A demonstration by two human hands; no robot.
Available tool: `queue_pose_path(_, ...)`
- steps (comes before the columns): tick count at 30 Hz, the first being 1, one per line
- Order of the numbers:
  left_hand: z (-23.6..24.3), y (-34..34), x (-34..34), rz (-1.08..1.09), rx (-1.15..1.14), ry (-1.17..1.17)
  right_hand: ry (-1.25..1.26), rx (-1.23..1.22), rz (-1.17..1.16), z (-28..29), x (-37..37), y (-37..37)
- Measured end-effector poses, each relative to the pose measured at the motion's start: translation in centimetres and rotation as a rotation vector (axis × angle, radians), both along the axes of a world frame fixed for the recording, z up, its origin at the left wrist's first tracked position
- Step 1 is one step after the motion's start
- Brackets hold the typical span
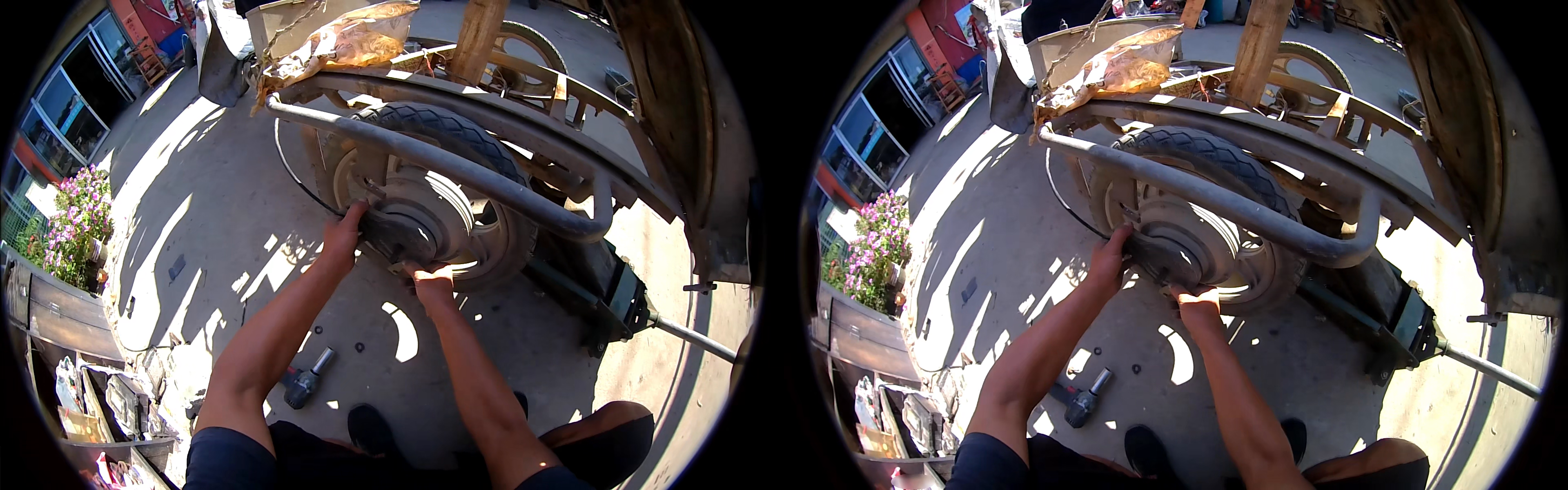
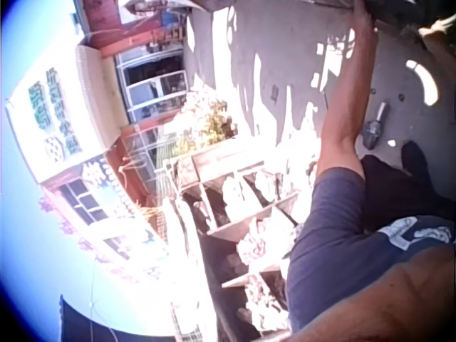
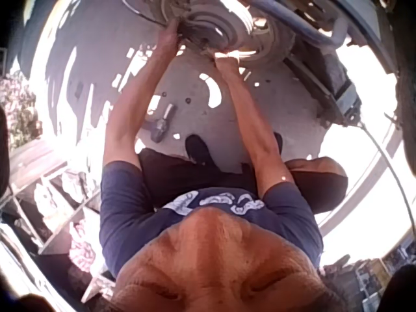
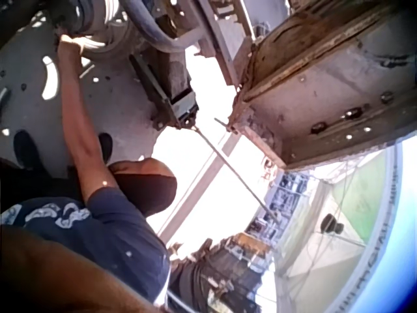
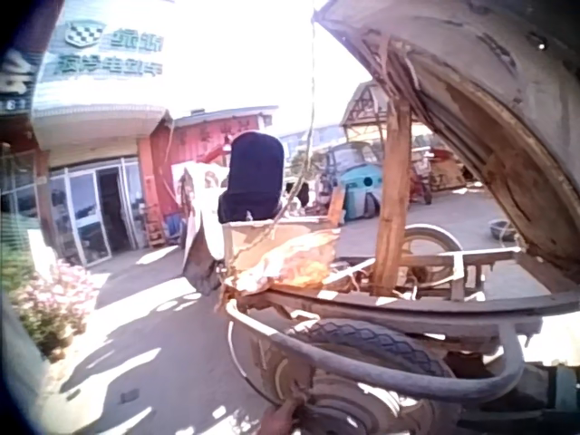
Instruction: The person squats beside a wheel mounted on a frame and uses a wrench to loosen and remove the hub nut and washer. They then remove the hub cap and continue to disassemble the hub components by hand.
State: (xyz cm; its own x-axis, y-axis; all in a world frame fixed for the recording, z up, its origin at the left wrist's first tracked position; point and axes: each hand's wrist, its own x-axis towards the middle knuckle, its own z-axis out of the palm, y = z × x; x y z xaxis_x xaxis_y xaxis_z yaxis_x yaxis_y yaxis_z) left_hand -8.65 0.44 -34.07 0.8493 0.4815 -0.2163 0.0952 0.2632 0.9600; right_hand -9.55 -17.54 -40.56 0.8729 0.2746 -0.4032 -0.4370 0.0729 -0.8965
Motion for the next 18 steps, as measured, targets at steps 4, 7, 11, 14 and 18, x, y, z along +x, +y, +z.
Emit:
queue_pose_path(4,2.5,-1.8,-0.4,-0.133,0.289,-0.049,0.309,0.531,-0.049,-1.2,-0.2,0.6)
queue_pose_path(7,2.0,-1.3,-0.5,-0.081,0.213,-0.054,0.26,0.424,-0.094,-1.2,-0.1,0.7)
queue_pose_path(11,0.1,0.1,-0.5,0.034,-0.102,0.044,0.1,0.035,-0.083,-0.4,-0.1,0.6)
queue_pose_path(14,0.2,-0.1,0.0,-0.022,-0.021,0.021,0.168,0.122,-0.054,-0.4,0.2,0.2)
queue_pose_path(18,1.8,-1.8,-0.1,-0.135,0.218,-0.146,0.346,0.492,-0.178,-2.5,-0.4,0.7)
